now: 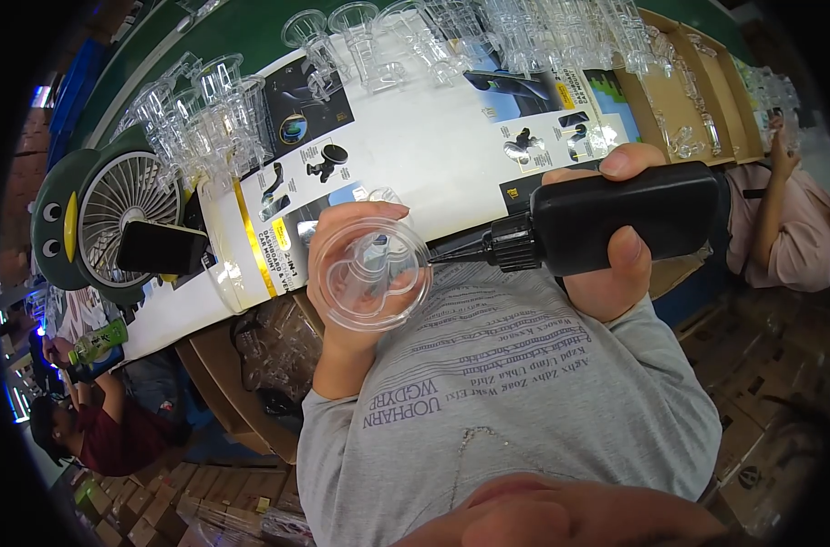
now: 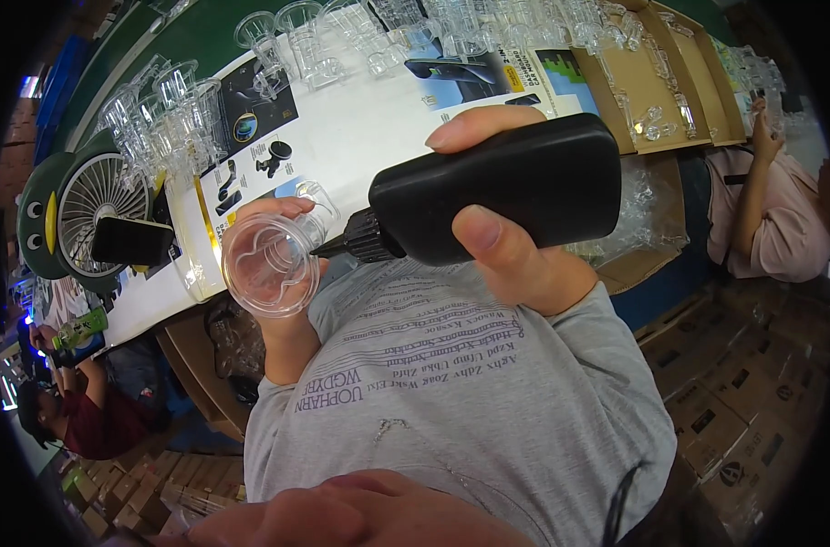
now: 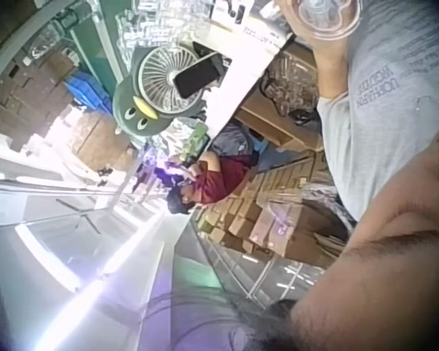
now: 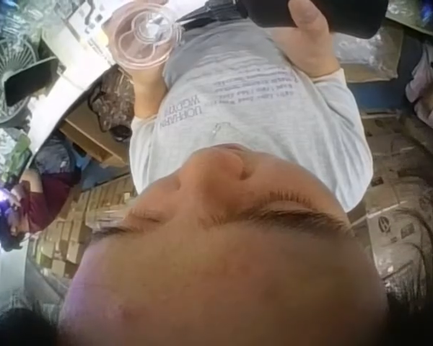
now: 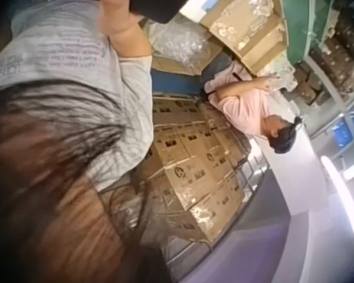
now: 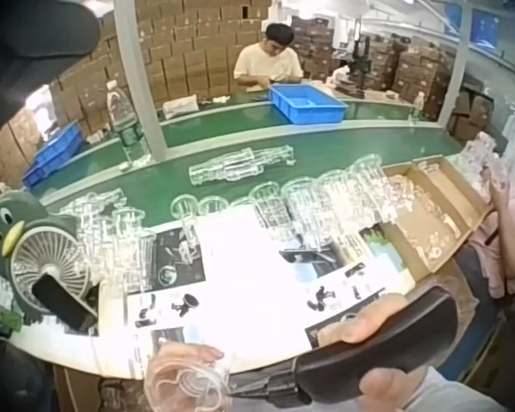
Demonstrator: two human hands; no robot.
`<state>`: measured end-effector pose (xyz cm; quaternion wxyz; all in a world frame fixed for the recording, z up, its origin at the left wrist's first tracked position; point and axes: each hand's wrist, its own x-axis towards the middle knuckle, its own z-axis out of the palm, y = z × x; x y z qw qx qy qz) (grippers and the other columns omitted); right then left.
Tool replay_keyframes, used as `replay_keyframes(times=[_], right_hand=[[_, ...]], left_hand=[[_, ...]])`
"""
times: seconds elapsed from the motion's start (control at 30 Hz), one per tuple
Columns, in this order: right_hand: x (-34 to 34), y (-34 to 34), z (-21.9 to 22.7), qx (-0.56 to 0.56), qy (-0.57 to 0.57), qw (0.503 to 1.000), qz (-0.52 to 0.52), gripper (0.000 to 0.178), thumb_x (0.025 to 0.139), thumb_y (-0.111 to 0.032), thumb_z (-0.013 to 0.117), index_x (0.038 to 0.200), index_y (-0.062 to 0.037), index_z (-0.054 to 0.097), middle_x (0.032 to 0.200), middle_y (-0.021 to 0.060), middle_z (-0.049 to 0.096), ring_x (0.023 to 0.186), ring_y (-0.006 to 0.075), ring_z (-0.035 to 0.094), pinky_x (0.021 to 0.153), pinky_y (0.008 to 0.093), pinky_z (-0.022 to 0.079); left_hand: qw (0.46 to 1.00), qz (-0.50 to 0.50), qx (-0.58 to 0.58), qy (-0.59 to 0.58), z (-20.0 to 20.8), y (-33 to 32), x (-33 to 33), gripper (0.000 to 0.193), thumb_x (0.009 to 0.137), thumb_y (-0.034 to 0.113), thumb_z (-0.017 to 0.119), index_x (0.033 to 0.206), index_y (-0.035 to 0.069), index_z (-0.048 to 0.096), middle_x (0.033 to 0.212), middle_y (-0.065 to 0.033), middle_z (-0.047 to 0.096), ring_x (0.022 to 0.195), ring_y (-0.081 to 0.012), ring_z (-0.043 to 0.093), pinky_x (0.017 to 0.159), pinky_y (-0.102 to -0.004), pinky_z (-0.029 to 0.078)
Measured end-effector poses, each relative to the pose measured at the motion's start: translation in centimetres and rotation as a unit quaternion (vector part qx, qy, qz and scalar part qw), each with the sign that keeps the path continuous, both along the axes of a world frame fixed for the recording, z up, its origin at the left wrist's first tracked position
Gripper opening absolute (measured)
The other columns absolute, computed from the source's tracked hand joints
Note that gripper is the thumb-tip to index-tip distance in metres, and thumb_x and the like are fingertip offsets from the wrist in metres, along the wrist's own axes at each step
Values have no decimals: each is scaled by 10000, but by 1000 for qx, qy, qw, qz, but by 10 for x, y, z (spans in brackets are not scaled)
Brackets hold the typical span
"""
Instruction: Applying liquid adhesive or sealant from a squeeze bottle to clear plastic components and assembling them.
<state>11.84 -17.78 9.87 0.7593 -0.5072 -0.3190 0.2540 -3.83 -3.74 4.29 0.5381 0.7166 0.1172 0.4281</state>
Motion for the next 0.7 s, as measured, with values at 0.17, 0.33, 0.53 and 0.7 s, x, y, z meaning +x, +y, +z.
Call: replay_keyframes(times=[0.17,0.33,0.53,0.7], right_hand=[[1,1,0,15,-8,1000,6,508,737,-368,665,1048,-105,363,916,217,601,739,217,621,638,293,529],[1,1,0,13,-9,1000,9,497,740,-366,663,1043,-110,363,902,217,602,742,219,617,643,300,527],[-1,5,3,18,0,1000,21,501,745,-370,660,1044,-112,353,880,212,601,694,200,597,594,274,507],[-4,7,6,29,12,999,15,496,747,-372,660,1036,-111,352,841,195,598,629,162,557,541,245,468]], left_hand=[[1000,-15,-6,-13,1,0,-1,540,537,99,778,989,12,495,925,-126,539,853,-249,566,773,-372,473],[999,-43,-2,-4,3,4,-4,551,532,100,781,993,13,493,925,-130,534,849,-251,565,764,-365,474],[996,-65,-53,-38,4,0,-4,560,574,119,760,1027,43,439,954,-151,512,864,-264,557,746,-350,473],[986,-112,-83,-87,0,2,-5,545,626,113,717,1042,70,369,981,-183,494,904,-284,545,747,-351,481]])
